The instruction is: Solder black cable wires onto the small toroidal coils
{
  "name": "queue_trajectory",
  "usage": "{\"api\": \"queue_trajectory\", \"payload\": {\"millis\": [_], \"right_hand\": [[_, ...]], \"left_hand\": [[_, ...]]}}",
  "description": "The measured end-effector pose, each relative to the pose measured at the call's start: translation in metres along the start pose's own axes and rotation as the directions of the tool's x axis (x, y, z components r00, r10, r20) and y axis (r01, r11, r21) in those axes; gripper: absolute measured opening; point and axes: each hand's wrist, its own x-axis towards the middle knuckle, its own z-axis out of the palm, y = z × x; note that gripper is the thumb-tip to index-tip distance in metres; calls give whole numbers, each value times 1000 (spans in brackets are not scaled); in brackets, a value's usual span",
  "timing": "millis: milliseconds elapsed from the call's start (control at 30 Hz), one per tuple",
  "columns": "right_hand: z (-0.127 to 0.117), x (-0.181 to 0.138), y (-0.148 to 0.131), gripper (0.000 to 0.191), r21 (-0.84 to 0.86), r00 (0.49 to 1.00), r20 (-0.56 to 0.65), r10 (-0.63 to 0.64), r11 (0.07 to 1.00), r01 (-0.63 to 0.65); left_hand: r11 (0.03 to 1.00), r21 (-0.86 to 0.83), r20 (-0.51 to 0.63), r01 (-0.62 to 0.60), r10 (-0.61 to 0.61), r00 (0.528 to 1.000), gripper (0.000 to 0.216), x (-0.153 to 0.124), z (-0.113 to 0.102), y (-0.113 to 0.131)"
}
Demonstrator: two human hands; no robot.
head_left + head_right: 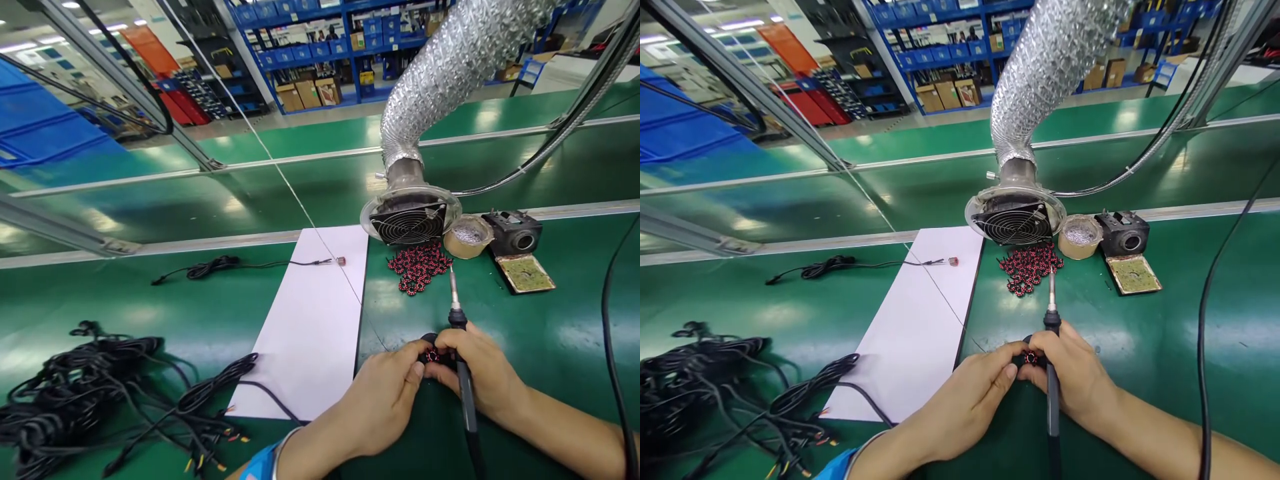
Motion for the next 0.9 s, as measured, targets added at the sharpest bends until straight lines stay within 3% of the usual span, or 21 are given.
{"api": "queue_trajectory", "payload": {"millis": [100,200,333,433,700,833,900], "right_hand": [[-6,2,-1,20,26,1000,31,-5,1000,4],[-16,3,0,25,111,995,84,62,991,-71],[-21,8,2,18,302,973,100,209,925,-230],[-16,15,3,12,382,967,108,231,888,-255],[-24,26,5,14,222,998,45,-44,974,33],[-34,30,8,19,74,937,122,-327,944,320],[-37,31,9,20,7,920,150,-363,931,366]], "left_hand": [[1000,-6,7,-3,3,1000,38,1,-1,-1],[1000,17,-36,25,-24,999,34,1,-2,-1],[993,33,-101,110,-106,989,27,3,-2,-2],[992,-36,-121,124,-127,984,25,8,-1,-4],[972,-191,-167,134,-167,972,40,25,5,-9],[945,-293,-127,148,-192,973,25,30,8,-12],[938,-313,-114,149,-193,974,20,30,9,-13]]}}
